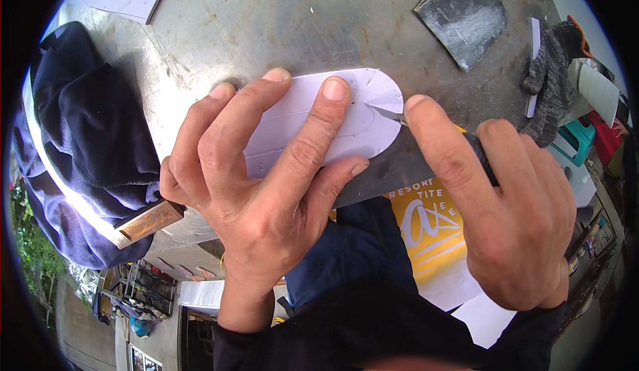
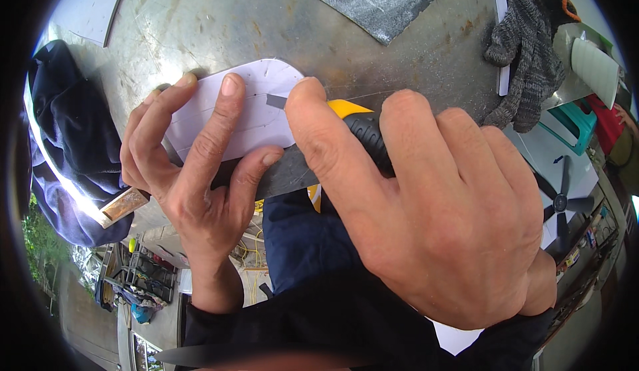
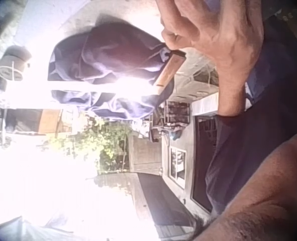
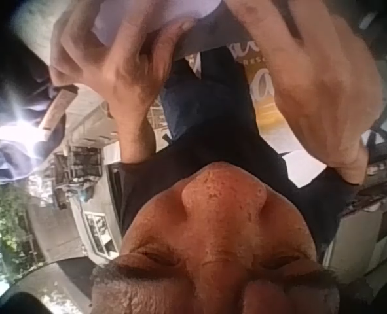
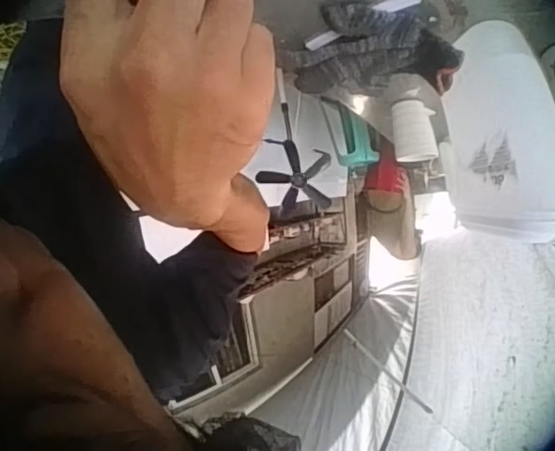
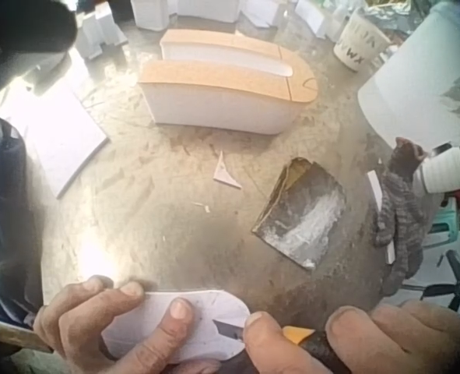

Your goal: Cutting out a specific rounded rectangular shape from a white piece of material using a yellow utility knife on a workbench.

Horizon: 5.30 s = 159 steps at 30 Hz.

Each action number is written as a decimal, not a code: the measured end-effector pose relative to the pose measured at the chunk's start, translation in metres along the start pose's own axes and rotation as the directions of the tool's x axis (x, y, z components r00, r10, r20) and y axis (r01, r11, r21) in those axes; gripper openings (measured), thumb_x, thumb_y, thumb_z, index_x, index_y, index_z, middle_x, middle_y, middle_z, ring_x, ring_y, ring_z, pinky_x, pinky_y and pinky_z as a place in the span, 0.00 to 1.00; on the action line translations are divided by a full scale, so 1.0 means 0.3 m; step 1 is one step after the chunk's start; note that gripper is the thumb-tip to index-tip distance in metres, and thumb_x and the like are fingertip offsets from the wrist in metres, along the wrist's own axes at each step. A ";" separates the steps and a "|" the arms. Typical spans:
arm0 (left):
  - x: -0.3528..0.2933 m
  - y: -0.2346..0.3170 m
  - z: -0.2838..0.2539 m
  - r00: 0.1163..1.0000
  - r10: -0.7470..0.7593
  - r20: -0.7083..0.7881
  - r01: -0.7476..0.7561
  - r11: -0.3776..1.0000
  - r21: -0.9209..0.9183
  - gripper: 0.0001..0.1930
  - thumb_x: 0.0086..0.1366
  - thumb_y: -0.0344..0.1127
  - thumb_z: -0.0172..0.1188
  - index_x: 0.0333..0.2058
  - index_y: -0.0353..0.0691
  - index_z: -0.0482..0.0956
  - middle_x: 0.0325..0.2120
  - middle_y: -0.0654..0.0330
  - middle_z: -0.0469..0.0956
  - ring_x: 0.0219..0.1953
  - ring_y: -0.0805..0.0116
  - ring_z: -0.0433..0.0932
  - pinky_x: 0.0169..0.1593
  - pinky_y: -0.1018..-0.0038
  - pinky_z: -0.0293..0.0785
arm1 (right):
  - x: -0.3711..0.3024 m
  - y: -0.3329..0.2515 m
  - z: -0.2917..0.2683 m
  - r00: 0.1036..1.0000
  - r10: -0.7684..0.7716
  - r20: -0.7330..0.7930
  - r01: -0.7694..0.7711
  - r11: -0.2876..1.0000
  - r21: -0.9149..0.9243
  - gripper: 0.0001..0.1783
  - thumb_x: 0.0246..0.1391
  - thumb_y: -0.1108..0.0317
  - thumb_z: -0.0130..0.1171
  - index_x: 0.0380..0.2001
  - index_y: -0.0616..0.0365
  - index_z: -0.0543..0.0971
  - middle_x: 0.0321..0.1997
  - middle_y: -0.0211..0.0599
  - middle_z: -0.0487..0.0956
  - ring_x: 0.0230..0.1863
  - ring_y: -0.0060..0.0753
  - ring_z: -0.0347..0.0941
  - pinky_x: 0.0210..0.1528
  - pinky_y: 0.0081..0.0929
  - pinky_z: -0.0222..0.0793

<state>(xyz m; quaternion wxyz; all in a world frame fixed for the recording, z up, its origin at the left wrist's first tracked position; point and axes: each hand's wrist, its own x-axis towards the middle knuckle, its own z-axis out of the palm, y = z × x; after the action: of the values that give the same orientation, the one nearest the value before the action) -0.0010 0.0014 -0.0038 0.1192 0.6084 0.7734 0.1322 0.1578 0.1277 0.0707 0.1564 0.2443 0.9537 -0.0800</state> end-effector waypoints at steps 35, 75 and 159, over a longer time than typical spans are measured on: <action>0.000 -0.020 0.015 0.998 0.060 -0.024 -0.062 0.990 -0.126 0.33 0.51 0.50 0.77 0.58 0.52 0.84 0.58 0.61 0.73 0.62 0.59 0.67 0.65 0.62 0.52 | -0.042 -0.137 0.019 0.928 0.373 0.013 -0.373 0.925 0.076 0.31 0.49 0.70 0.60 0.60 0.47 0.81 0.27 0.33 0.63 0.23 0.34 0.66 0.25 0.32 0.64; 0.004 -0.033 0.010 0.996 0.085 -0.016 -0.086 0.990 -0.108 0.34 0.51 0.51 0.77 0.59 0.53 0.83 0.59 0.59 0.74 0.61 0.61 0.67 0.64 0.64 0.53 | -0.037 -0.186 0.012 0.875 0.482 0.053 -0.485 0.867 0.119 0.31 0.46 0.74 0.62 0.59 0.51 0.82 0.28 0.34 0.66 0.27 0.38 0.69 0.30 0.33 0.70; -0.006 -0.029 0.002 0.999 0.020 0.042 -0.018 0.998 -0.058 0.36 0.51 0.58 0.76 0.59 0.57 0.83 0.43 0.60 0.66 0.48 0.61 0.59 0.54 0.68 0.55 | -0.001 -0.162 -0.020 0.925 0.375 0.067 -0.379 0.923 0.073 0.28 0.48 0.70 0.60 0.56 0.48 0.83 0.28 0.31 0.66 0.26 0.34 0.67 0.27 0.31 0.66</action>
<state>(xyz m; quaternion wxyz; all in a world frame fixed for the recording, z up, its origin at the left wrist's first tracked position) -0.0083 -0.0024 -0.0074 0.1520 0.6146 0.7608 0.1426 0.1326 0.0867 0.0800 0.1833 0.4273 0.8802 -0.0951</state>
